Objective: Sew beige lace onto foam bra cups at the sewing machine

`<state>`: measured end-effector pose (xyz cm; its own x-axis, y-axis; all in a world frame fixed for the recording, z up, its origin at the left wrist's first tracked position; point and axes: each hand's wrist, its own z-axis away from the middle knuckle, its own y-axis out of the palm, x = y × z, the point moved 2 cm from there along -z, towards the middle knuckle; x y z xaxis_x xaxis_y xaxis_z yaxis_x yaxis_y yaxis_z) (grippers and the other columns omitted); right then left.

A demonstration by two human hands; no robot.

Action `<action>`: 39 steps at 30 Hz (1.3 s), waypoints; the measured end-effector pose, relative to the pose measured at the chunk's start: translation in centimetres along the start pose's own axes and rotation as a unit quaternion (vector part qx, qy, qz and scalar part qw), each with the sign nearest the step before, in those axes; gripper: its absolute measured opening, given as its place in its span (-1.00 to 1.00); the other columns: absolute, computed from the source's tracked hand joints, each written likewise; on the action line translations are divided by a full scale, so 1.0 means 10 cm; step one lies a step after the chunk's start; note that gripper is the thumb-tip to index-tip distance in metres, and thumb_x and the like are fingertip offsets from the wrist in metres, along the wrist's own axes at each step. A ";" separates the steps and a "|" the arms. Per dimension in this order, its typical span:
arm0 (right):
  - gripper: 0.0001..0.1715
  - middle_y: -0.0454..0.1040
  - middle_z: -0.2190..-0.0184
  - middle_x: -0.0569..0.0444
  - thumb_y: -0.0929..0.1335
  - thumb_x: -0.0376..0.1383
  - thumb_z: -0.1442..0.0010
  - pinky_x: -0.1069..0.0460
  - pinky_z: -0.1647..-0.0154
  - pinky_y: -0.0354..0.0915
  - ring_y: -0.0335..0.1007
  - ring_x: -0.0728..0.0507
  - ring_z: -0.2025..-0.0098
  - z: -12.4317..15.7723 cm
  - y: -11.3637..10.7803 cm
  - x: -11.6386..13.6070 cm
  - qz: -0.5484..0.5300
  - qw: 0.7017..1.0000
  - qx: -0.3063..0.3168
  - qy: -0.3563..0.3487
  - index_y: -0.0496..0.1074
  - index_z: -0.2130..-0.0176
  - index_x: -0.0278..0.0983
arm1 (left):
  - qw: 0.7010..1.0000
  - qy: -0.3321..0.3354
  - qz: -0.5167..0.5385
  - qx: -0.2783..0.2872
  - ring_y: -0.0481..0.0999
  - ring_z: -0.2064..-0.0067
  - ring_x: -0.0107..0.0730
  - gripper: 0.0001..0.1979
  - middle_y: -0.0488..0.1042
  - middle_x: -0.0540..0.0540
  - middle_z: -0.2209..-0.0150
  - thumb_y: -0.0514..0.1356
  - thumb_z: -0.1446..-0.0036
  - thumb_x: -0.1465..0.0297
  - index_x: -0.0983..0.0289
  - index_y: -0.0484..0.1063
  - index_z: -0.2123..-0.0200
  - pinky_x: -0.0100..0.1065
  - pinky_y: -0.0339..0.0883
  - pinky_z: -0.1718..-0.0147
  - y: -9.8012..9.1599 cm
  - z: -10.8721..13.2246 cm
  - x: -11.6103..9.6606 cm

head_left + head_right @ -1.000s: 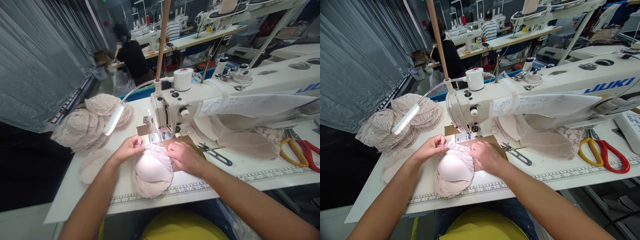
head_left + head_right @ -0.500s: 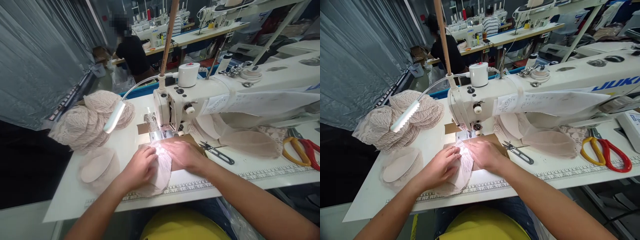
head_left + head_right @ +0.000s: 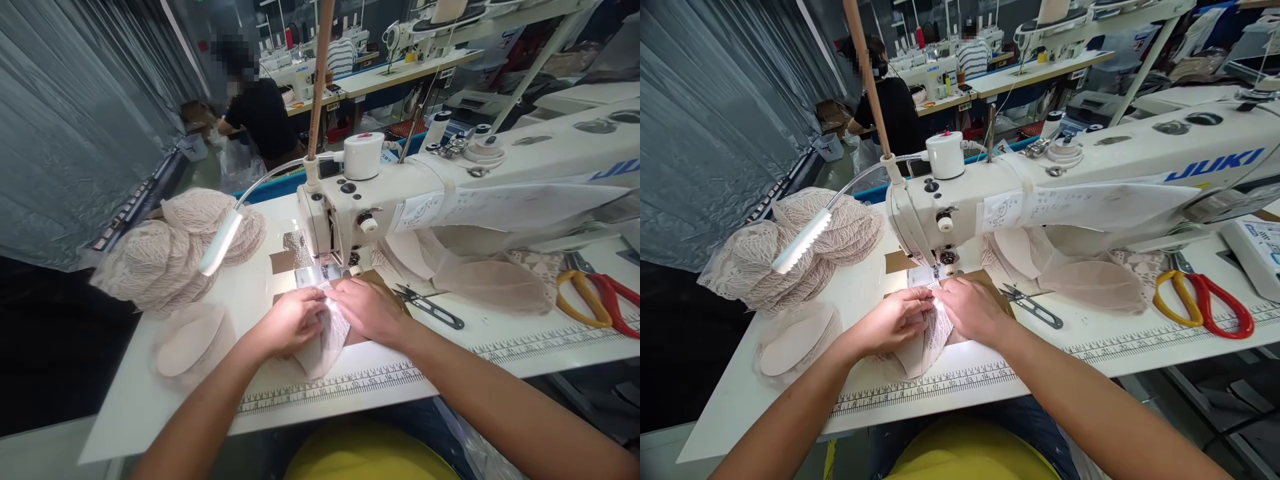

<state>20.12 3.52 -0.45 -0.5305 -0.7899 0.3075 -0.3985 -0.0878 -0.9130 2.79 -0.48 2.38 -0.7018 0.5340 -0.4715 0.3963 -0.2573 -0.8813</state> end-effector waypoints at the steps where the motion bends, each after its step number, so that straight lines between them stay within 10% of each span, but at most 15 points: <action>1: -0.71 0.39 0.34 0.01 0.19 -0.42 -0.25 0.03 0.31 0.16 0.25 -0.10 0.30 0.00 0.01 -0.01 0.021 1.000 0.012 0.009 0.47 0.18 -0.31 | 1.000 -0.010 -0.003 -0.005 0.40 -0.06 -0.18 -0.71 0.41 0.22 -0.05 0.10 -0.15 0.44 0.30 0.44 0.05 -0.20 0.34 -0.05 0.00 -0.03 0.02; 29: -0.72 0.43 0.39 0.06 0.22 -0.41 -0.23 0.03 0.37 0.12 0.27 -0.08 0.36 -0.02 0.08 -0.08 0.021 0.999 -0.021 0.028 0.49 0.24 -0.22 | 0.990 0.027 -0.132 -0.029 0.32 -0.15 -0.10 -0.55 0.34 0.26 -0.14 0.03 -0.10 0.59 0.33 0.36 -0.07 -0.06 0.30 -0.07 -0.03 -0.17 0.33; 39: -0.65 0.44 0.30 0.01 0.21 -0.49 -0.17 0.03 0.30 0.18 0.32 -0.09 0.31 -0.01 0.04 -0.12 -0.011 0.997 -0.011 0.075 0.51 0.18 -0.29 | 0.991 -0.051 -0.096 -0.074 0.36 0.33 -0.28 -0.78 0.42 0.12 0.42 0.02 -0.22 0.43 0.28 0.38 0.44 -0.26 0.26 0.34 0.09 0.03 0.05</action>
<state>20.51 4.53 -1.20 -0.6259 -0.6887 0.3661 -0.4270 -0.0903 -0.8997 2.65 -0.68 1.36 -0.8256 0.4758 -0.3034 0.3278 -0.0334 -0.9442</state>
